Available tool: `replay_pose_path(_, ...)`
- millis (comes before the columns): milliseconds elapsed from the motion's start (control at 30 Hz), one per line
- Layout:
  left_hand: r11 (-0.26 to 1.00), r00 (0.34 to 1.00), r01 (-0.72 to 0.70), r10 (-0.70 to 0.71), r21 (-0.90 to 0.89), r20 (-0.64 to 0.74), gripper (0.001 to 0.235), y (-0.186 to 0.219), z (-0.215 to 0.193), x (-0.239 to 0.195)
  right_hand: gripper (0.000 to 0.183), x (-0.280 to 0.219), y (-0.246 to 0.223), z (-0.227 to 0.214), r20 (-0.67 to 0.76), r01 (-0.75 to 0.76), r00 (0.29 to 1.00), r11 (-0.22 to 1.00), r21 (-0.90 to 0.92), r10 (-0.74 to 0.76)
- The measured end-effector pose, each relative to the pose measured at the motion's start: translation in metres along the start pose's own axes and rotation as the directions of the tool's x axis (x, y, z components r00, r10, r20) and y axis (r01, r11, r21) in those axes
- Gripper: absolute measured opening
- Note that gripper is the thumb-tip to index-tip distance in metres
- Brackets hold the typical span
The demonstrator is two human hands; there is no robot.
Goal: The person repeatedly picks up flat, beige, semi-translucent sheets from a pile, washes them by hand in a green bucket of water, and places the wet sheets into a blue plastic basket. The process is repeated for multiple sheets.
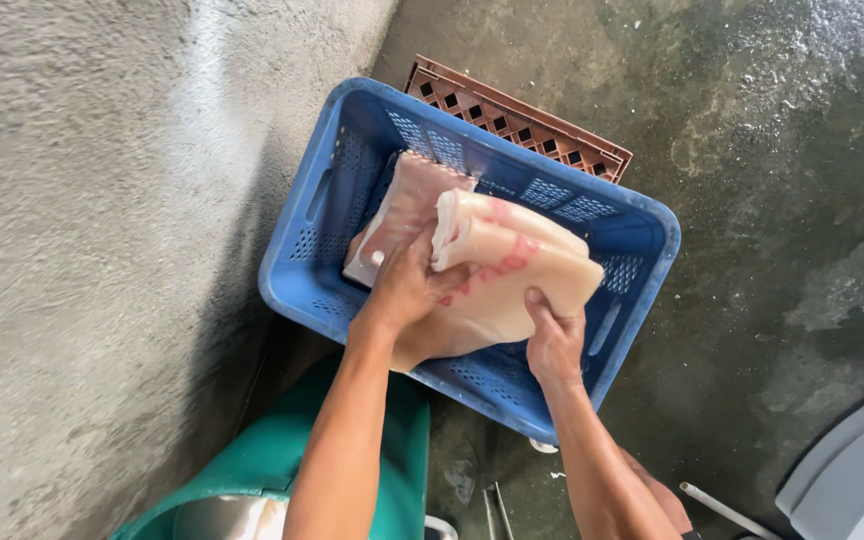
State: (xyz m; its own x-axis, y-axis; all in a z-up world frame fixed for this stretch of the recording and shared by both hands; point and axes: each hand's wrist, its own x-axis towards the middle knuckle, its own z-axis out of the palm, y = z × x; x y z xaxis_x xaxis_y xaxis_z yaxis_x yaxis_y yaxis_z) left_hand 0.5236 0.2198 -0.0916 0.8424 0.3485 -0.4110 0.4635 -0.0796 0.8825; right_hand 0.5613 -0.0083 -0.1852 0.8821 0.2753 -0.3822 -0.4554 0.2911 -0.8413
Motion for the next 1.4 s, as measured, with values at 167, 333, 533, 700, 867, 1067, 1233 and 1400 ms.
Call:
replay_pose_path(167, 0.998, 0.999, 0.026, -0.023, 0.054, -0.044, 0.054, -0.044, 0.021, 0.052, 0.046, 0.046, 0.037, -0.014, -0.060, -0.107, 0.993, 0.992, -0.069, 0.103)
replay_pose_path(333, 0.941, 0.941, 0.337, -0.338, 0.037, 0.003, 0.062, -0.107, 0.044, 0.086, 0.045, 0.085, 0.078, -0.029, -0.170, -0.241, 0.962, 0.955, -0.171, 0.212)
replay_pose_path(533, 0.959, 0.982, 0.072, -0.021, 0.272, -0.187, 0.093, -0.187, 0.076, 0.120, 0.047, 0.120, 0.122, -0.048, -0.176, -0.269, 0.952, 0.959, -0.092, 0.250)
replay_pose_path(700, 0.749, 0.925, 0.367, -0.357, 0.551, -0.130, 0.125, -0.222, 0.100, 0.120, 0.048, 0.174, 0.182, -0.087, -0.272, -0.294, 0.928, 0.949, -0.117, 0.254)
replay_pose_path(867, 0.386, 0.913, 0.146, -0.407, 0.911, 0.026, 0.129, -0.224, 0.128, 0.112, 0.056, 0.202, 0.217, -0.127, -0.378, -0.324, 0.923, 0.677, -0.661, 0.073)
replay_pose_path(1067, 0.458, 0.960, 0.124, -0.280, 0.880, 0.011, 0.124, -0.210, 0.147, 0.112, 0.078, 0.204, 0.167, -0.089, -0.411, -0.395, 0.911, 0.233, -0.889, -0.020)
replay_pose_path(1233, 0.771, 0.976, 0.212, -0.196, 0.600, -0.093, 0.116, -0.171, 0.142, 0.100, 0.057, 0.175, 0.123, -0.037, -0.077, -0.030, 0.991, 0.367, -0.930, -0.113)
replay_pose_path(1400, 0.944, 0.938, 0.029, 0.088, 0.328, -0.334, 0.106, -0.113, 0.107, 0.061, 0.048, 0.136, 0.076, 0.024, 0.043, 0.082, 0.996, 0.554, -0.829, -0.083)
